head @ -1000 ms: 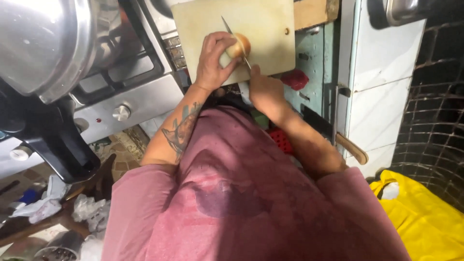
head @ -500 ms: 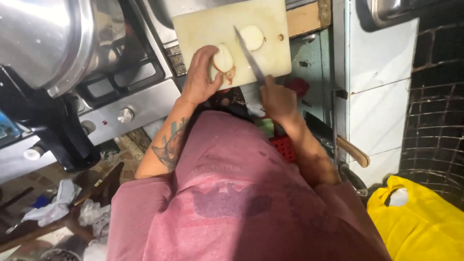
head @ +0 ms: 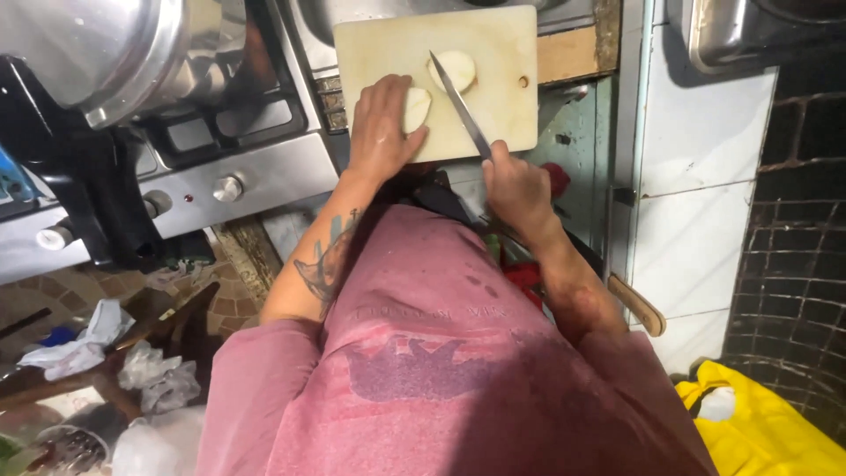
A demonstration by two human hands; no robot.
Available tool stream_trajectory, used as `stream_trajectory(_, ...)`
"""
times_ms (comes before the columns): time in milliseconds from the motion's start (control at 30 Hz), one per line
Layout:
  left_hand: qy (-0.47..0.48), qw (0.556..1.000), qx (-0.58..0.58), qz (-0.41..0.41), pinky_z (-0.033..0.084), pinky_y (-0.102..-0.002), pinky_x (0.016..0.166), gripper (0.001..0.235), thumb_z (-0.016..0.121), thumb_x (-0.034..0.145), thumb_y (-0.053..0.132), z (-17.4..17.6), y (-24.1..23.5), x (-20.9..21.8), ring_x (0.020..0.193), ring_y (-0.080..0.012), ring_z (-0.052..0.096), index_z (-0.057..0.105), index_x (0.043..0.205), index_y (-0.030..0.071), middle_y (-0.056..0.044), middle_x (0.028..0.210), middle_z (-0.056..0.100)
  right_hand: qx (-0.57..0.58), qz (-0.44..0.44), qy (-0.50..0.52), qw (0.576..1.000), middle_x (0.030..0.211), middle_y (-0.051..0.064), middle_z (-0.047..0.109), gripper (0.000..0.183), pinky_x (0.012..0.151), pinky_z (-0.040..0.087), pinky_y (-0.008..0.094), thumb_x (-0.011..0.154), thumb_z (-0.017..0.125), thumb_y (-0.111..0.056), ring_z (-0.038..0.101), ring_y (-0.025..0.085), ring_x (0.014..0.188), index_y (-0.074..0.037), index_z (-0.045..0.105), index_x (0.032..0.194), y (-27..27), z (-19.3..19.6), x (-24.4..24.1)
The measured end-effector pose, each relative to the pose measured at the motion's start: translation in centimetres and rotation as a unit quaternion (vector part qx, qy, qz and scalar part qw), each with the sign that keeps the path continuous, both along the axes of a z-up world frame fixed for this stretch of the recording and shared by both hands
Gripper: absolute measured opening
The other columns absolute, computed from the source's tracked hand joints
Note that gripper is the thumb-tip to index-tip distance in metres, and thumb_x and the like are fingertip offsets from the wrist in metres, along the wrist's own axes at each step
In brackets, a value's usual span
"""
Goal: Peeling the outer skin off an onion and then finely chopping it on a cutting board using a knife.
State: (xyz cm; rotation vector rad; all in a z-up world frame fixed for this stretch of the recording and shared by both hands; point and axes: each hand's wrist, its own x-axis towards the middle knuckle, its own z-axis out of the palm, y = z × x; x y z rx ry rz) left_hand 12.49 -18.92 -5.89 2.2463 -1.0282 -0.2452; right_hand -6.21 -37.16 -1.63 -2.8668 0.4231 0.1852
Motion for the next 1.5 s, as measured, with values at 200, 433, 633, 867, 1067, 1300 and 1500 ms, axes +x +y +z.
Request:
stream_trajectory(200, -0.052, 0.998, 0.043, -0.008, 0.042, -0.052, 0.102, 0.089, 0.088, 0.086, 0.049, 0.1, -4.2, 1.3, 0.126, -0.0396, 0.050, 0.041, 0.151, 0.009, -0.019, 0.146, 0.050, 0.087, -0.117, 0.003, 0.989, 0.063, 0.019, 0.063, 0.034, 0.053, 0.043, 0.062, 0.108, 0.043, -0.030, 0.060, 0.052, 0.058, -0.001, 0.050, 0.126, -3.5, -1.2, -0.8)
stream_trajectory(433, -0.168, 0.978, 0.075, -0.104, 0.047, -0.046, 0.066, 0.049, 0.070, 0.095, 0.058, -2.9, -10.2, 2.9, 0.085, -0.0333, 0.056, 0.068, 0.111, 0.012, -0.011, 0.097, 0.062, 0.067, -0.141, 0.005, 0.988, 0.064, 0.019, 0.063, 0.040, 0.051, 0.044, 0.062, 0.107, 0.044, -0.031, 0.061, 0.050, 0.056, -0.001, 0.049, 0.133, -4.3, -2.3, -1.5)
stream_trajectory(633, -0.093, 0.978, 0.140, -0.123, 0.047, -0.044, 0.078, 0.091, 0.092, 0.066, 0.067, -1.6, -9.7, 1.2, 0.092, -0.0317, 0.054, 0.057, 0.134, 0.016, -0.013, 0.118, 0.052, -0.040, -0.046, 0.003, 0.998, 0.058, 0.009, 0.061, 0.020, 0.037, 0.045, 0.044, 0.107, 0.049, -0.021, 0.063, 0.033, 0.044, -0.003, 0.053, 0.117, -4.1, -0.9, -2.3)
stream_trajectory(867, -0.218, 0.965, 0.088, -0.112, 0.044, -0.042, 0.074, 0.070, 0.081, 0.081, 0.061, -2.0, -9.0, -0.4, 0.080, -0.0289, 0.059, 0.063, 0.123, 0.008, -0.009, 0.095, 0.064, -0.099, -0.005, 0.002, 0.995, 0.052, 0.006, 0.060, 0.013, 0.038, 0.046, 0.039, 0.105, 0.052, -0.017, 0.061, 0.028, 0.042, -0.006, 0.054, 0.111, -3.2, -0.2, -3.2)
stream_trajectory(1067, -0.261, 0.948, 0.145, -0.107, 0.041, -0.043, 0.081, 0.069, 0.064, 0.092, 0.064, -2.0, -9.2, -0.9, 0.082, -0.0265, 0.060, 0.058, 0.130, 0.007, -0.007, 0.102, 0.064, -0.152, 0.016, -0.006, 0.988, 0.051, 0.002, 0.058, 0.011, 0.034, 0.044, 0.036, 0.107, 0.050, -0.020, 0.060, 0.023, 0.039, -0.010, 0.053, 0.105, -3.1, -0.5, -3.1)
stream_trajectory(1300, -0.230, 0.933, 0.244, -0.131, 0.038, -0.046, 0.086, 0.072, 0.044, 0.104, 0.066, -1.9, -9.3, -1.0, 0.086, -0.0271, 0.063, 0.050, 0.140, 0.005, -0.006, 0.108, 0.065, -0.213, 0.044, -0.001, 0.976, 0.044, -0.010, 0.047, 0.007, 0.032, 0.034, 0.027, 0.104, 0.054, -0.017, 0.048, 0.008, 0.034, -0.012, 0.053, 0.099, -2.8, -0.2, -2.3)
stream_trajectory(1500, -0.211, 0.946, 0.206, -0.133, 0.038, -0.046, 0.085, 0.069, 0.046, 0.104, 0.063, -2.5, -9.0, -1.0, 0.087, -0.0289, 0.060, 0.050, 0.137, 0.002, -0.009, 0.106, 0.064, 0.054, -0.076, 0.240, 0.966, 0.091, 0.022, 0.074, 0.024, 0.066, 0.051, 0.061, 0.096, 0.038, -0.005, 0.070, 0.050, 0.080, -0.006, 0.043, 0.119, -3.6, -1.5, 4.7)
